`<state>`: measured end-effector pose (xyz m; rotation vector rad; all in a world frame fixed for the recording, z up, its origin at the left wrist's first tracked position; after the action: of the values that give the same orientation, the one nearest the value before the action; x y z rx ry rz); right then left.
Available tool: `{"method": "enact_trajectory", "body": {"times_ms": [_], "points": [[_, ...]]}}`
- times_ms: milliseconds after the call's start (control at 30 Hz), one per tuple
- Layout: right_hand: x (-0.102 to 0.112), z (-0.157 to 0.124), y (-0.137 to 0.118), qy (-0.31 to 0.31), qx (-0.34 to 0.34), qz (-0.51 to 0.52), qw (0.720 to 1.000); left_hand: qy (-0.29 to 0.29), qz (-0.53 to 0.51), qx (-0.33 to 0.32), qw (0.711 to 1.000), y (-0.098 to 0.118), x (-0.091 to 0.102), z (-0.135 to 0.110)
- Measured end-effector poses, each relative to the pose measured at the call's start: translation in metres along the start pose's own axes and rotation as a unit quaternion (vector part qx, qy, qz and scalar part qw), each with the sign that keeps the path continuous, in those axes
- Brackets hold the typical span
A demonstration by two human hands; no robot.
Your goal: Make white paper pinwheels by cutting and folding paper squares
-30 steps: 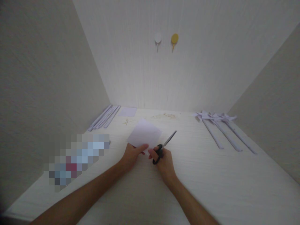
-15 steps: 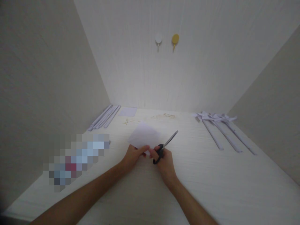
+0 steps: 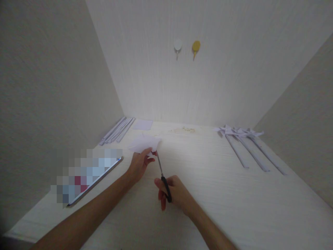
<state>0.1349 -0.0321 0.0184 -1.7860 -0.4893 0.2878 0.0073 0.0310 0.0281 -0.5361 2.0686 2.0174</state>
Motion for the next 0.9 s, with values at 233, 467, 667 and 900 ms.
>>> {"method": "enact_trajectory", "body": {"times_ms": [233, 467, 667, 900], "points": [[-0.0007, -0.0019, -0.0015, 0.005, -0.036, -0.020, 0.999, 0.003, -0.012, 0.007, 1.000, 0.0012, 0.0002, 0.0009], [-0.0013, -0.0007, -0.0016, 0.009, -0.032, -0.023, 0.999, -0.018, -0.010, -0.006, 1.000, -0.0017, -0.0006, -0.0009], [-0.0012, -0.0008, -0.0011, 0.010, -0.037, -0.040, 0.998, -0.024, -0.010, -0.011, 1.000, -0.0028, -0.0002, 0.0003], [-0.0009, 0.0037, 0.0032, -0.001, -0.051, -0.053, 0.997, -0.014, -0.006, -0.006, 1.000, -0.0045, 0.0007, 0.0018]]}}
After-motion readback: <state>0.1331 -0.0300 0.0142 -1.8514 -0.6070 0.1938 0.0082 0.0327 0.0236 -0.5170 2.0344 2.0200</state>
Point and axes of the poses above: each hand's wrist, its own z-axis towards the middle knuckle, its own x-axis out of the back of the hand, y = z × x, the point moved 2 cm from there along z, towards the middle knuckle, and after that the axes turned 2 degrees about z, right-handed, at the moved point
